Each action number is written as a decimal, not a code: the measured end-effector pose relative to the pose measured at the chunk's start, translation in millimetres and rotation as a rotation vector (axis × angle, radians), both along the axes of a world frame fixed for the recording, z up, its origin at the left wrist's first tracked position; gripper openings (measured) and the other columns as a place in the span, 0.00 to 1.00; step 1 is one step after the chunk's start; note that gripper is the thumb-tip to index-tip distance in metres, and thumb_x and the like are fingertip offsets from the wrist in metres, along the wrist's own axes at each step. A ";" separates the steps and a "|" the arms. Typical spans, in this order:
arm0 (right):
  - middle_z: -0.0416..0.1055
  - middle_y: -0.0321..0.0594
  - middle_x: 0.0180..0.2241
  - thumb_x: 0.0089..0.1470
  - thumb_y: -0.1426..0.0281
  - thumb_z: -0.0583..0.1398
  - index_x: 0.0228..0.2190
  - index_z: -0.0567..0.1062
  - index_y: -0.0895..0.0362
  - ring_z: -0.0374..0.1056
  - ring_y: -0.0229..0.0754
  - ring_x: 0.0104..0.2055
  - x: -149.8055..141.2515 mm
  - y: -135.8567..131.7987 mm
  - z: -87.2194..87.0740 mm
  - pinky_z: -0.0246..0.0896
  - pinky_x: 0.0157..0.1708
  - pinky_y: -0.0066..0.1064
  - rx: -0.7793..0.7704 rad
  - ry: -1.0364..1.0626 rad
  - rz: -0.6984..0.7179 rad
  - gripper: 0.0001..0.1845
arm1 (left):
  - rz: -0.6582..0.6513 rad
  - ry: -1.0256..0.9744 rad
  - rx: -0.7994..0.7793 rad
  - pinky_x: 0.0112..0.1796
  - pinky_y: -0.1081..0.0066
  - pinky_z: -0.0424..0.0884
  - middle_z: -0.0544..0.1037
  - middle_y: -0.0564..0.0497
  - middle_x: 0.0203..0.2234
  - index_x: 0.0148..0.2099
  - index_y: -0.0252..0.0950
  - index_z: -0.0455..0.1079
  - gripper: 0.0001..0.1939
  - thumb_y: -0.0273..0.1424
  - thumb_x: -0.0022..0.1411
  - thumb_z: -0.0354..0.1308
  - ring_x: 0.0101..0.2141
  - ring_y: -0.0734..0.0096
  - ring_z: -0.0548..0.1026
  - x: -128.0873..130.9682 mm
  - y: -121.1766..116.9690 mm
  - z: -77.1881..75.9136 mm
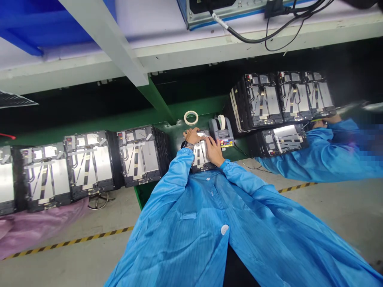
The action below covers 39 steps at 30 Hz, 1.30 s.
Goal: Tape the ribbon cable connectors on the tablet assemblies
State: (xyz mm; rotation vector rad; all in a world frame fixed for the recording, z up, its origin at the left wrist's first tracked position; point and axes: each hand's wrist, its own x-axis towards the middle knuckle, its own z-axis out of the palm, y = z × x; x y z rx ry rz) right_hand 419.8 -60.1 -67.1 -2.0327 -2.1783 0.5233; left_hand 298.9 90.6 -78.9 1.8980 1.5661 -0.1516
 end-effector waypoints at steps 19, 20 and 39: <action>0.74 0.53 0.53 0.65 0.71 0.53 0.71 0.57 0.63 0.63 0.57 0.58 -27.9 48.4 -13.8 0.56 0.59 0.46 0.012 0.352 -0.030 0.35 | 0.725 -0.498 0.038 0.59 0.64 0.72 0.74 0.43 0.62 0.62 0.41 0.68 0.20 0.29 0.69 0.55 0.57 0.65 0.77 -78.2 -71.8 -28.2; 0.74 0.53 0.51 0.65 0.72 0.53 0.70 0.57 0.64 0.63 0.56 0.57 -31.5 53.7 -16.4 0.56 0.58 0.45 0.005 0.358 -0.015 0.34 | 0.735 -0.517 0.023 0.58 0.64 0.73 0.75 0.43 0.62 0.62 0.40 0.68 0.21 0.28 0.69 0.56 0.56 0.65 0.78 -79.7 -77.1 -31.5; 0.73 0.52 0.51 0.66 0.78 0.48 0.67 0.63 0.60 0.63 0.55 0.55 -40.1 104.0 -10.0 0.56 0.56 0.44 -0.019 0.207 0.243 0.30 | 0.730 -0.724 -0.053 0.57 0.65 0.73 0.79 0.44 0.57 0.59 0.38 0.72 0.19 0.34 0.68 0.61 0.55 0.68 0.79 -79.3 -70.6 -56.7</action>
